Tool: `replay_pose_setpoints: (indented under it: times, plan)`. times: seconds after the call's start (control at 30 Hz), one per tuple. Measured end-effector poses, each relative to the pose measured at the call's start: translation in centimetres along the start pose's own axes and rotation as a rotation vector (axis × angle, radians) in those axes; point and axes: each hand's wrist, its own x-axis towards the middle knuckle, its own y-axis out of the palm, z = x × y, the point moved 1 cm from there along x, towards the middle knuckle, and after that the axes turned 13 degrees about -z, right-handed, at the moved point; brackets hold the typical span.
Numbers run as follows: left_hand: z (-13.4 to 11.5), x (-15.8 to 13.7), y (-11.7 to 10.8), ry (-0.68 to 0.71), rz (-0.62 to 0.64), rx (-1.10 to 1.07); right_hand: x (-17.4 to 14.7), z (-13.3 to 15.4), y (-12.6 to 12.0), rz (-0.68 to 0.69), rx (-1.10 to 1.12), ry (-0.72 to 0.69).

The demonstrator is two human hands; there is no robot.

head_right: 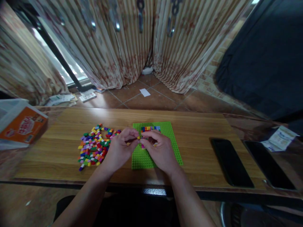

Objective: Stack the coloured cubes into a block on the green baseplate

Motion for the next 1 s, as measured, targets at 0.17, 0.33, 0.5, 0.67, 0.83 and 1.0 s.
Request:
replay_pose_setpoints:
  times: [0.17, 0.33, 0.5, 0.67, 0.83, 1.0]
  plan:
    - [0.0, -0.2, 0.7, 0.089, 0.016, 0.095, -0.1, -0.1, 0.2, 0.024, 0.017, 0.001]
    - [-0.2, -0.3, 1.3, 0.100, 0.039, 0.097, 0.0, -0.3, -0.2, 0.012, -0.039, -0.017]
    - [-0.1, -0.3, 1.3, 0.072, 0.051, 0.220, 0.7, -1.1, -1.5, -0.046, -0.148, -0.086]
    - [-0.3, 0.1, 0.6, 0.066, 0.005, 0.426, 1.9, -2.4, -3.7, -0.208, -0.164, -0.075]
    - [-0.3, 0.2, 0.5, 0.048, 0.031, 0.497, 1.9, -2.9, -3.9, -0.106, -0.214, -0.077]
    - [-0.1, 0.0, 0.6, 0.005, 0.076, 0.539, 1.7, -2.9, -3.6, -0.069, -0.277, -0.083]
